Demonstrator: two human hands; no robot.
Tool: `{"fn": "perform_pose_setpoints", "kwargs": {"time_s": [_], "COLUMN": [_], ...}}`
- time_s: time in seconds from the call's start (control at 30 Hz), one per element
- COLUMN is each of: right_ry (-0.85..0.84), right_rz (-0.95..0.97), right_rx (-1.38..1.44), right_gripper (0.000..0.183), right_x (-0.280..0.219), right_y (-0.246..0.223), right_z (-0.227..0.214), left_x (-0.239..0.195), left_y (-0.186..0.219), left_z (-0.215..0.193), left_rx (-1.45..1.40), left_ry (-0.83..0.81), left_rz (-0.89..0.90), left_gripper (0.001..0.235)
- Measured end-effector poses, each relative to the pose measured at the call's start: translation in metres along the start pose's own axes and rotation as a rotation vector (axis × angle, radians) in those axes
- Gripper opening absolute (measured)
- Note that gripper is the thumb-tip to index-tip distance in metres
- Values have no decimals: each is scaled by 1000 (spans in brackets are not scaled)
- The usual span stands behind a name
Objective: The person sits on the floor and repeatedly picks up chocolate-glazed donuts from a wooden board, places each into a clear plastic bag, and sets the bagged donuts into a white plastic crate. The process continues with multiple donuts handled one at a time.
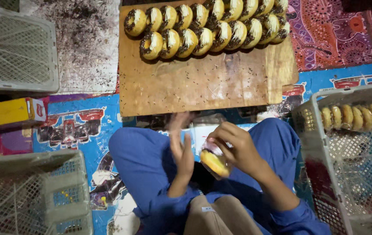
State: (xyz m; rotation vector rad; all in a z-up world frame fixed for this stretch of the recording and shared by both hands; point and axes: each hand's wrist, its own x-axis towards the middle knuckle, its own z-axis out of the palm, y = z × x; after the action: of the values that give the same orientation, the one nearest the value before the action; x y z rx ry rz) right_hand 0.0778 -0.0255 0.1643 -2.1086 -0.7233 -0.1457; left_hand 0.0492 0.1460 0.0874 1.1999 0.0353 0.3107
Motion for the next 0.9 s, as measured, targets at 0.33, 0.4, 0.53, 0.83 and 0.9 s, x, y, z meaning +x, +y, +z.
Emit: {"fn": "perform_pose_setpoints", "kwargs": {"time_s": [0.33, 0.4, 0.53, 0.83, 0.9], "right_ry": [18, -119, -303, -94, -89], "right_rz": [-286, -334, -408, -216, 167], "right_rx": [-162, -173, -154, -372, -644], "right_gripper": [32, 37, 33, 25, 33], "right_x": [29, 34, 41, -9, -30], "right_y": [-38, -42, -48, 94, 147], "right_z": [-36, -46, -57, -20, -38], "left_x": [-4, -4, -6, 3, 9], "left_y": [34, 35, 37, 60, 67], "left_z": [4, 2, -7, -30, -45], "left_rx": [576, 511, 620, 748, 667], "left_ry": [-519, -546, -620, -513, -350], "left_rz": [-116, -89, -11, 2, -101], "left_gripper": [19, 17, 17, 27, 31]}}
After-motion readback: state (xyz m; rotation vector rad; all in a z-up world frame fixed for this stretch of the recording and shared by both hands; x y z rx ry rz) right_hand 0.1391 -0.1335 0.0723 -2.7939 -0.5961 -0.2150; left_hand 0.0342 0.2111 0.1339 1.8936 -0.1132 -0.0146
